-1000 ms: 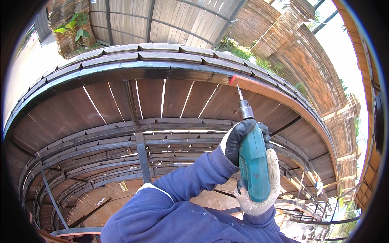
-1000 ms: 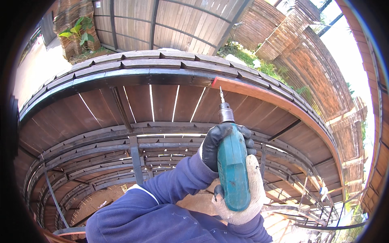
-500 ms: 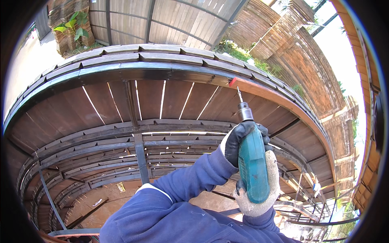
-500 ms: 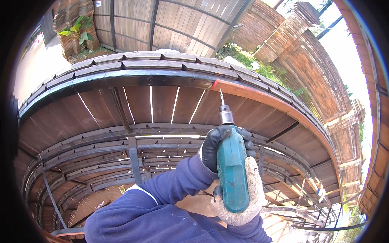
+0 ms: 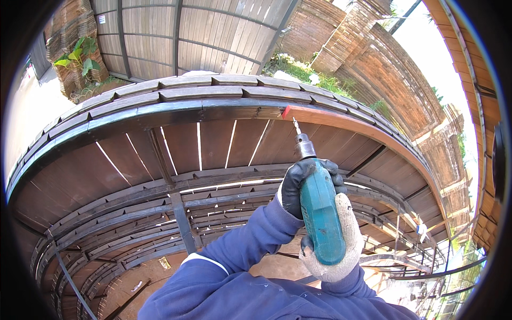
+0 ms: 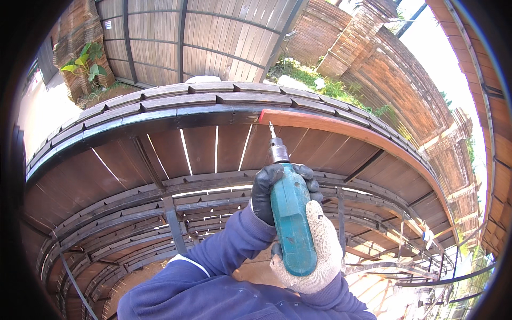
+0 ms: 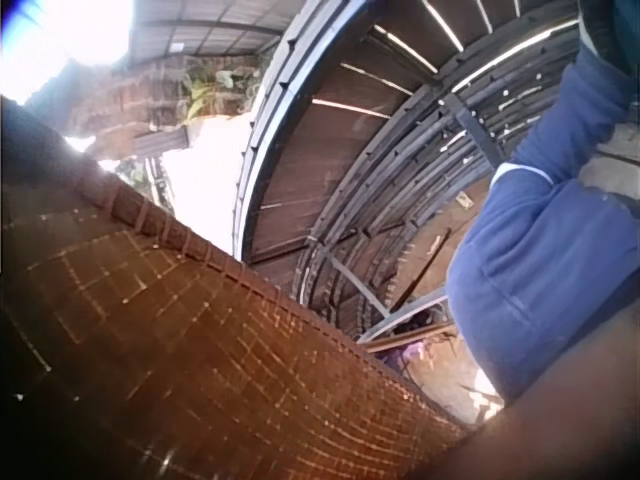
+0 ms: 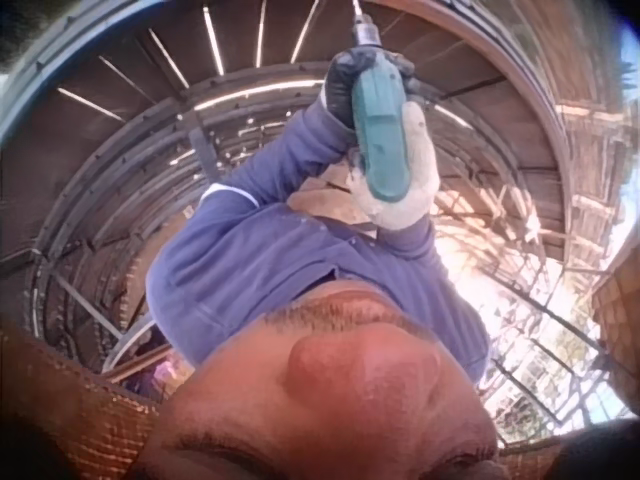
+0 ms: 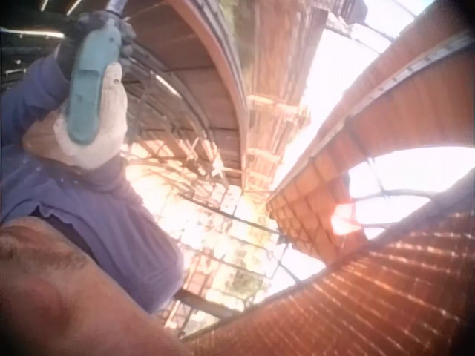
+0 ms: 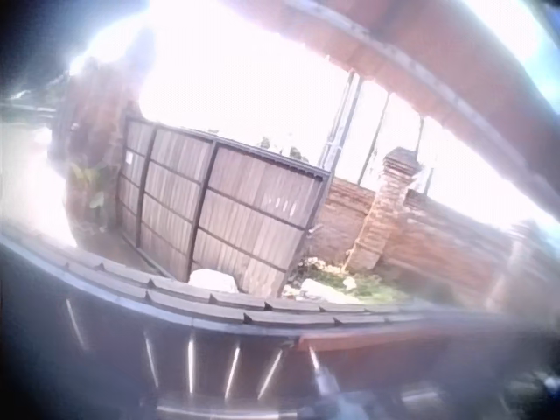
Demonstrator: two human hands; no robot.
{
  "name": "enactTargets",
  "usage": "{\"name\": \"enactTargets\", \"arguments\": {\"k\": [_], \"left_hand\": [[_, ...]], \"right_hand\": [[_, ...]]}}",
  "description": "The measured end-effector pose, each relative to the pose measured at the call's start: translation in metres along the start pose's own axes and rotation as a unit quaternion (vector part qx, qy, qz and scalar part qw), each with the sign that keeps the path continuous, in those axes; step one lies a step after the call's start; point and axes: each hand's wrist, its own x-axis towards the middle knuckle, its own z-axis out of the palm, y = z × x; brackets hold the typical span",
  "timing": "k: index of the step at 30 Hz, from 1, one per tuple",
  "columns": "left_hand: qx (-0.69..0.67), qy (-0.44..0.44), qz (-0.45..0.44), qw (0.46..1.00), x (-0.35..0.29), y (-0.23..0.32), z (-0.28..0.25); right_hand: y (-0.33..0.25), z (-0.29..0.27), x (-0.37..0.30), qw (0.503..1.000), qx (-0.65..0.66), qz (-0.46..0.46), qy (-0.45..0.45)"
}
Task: The person uses a power drill to secure wooden planks to a curved metal frame, holding the drill by hand while another person helps position the materials on the circular structure.
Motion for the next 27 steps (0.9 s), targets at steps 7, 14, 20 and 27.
{"name": "enactTargets", "arguments": {"k": [7,14,20,27], "left_hand": [[0.020,0.035,-0.011,0.999,-0.003,0.005,0.011],[0.025,0.060,0.021,0.998,0.001,0.004,-0.002],[0.045,0.077,0.020,0.996,0.002,0.006,0.005],[-0.008,0.055,-0.015,0.998,0.000,0.009,0.008]], "right_hand": [[0.005,0.001,0.002,1.000,-0.017,-0.016,-0.008],[0.006,0.002,0.008,0.987,0.159,-0.016,-0.014],[0.022,-0.003,0.009,0.987,0.148,-0.051,-0.031],[-0.014,0.016,0.004,0.975,0.195,0.080,0.065]]}}
